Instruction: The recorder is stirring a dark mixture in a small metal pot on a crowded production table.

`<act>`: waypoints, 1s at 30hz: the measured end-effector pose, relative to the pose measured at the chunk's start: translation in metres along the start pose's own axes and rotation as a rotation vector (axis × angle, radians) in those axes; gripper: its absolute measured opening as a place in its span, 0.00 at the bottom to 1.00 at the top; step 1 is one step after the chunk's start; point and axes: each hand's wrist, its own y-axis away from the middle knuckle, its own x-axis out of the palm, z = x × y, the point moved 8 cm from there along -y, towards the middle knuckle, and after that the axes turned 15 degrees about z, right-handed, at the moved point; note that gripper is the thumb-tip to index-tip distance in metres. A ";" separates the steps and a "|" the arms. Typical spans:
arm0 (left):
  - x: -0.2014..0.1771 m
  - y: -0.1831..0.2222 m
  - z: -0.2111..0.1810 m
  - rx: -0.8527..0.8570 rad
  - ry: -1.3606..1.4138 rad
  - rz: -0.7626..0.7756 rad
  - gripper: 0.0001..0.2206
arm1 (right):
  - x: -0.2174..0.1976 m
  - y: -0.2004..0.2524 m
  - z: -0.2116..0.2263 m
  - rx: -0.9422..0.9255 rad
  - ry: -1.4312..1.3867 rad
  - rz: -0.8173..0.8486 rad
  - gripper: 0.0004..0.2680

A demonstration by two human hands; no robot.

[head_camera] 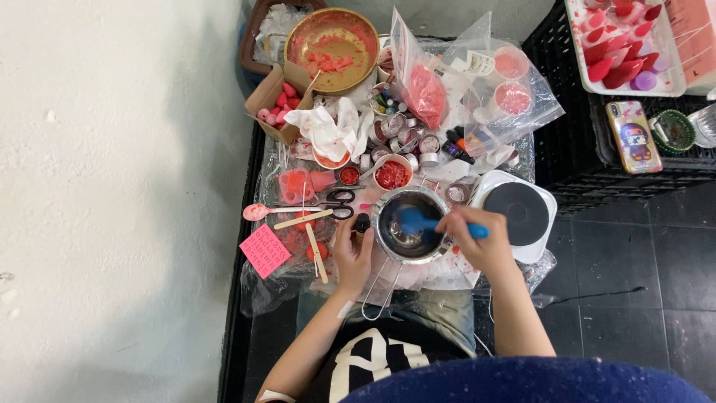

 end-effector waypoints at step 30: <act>-0.001 0.007 0.013 -0.029 -0.192 -0.045 0.17 | 0.004 -0.041 -0.022 -0.002 -0.001 0.056 0.15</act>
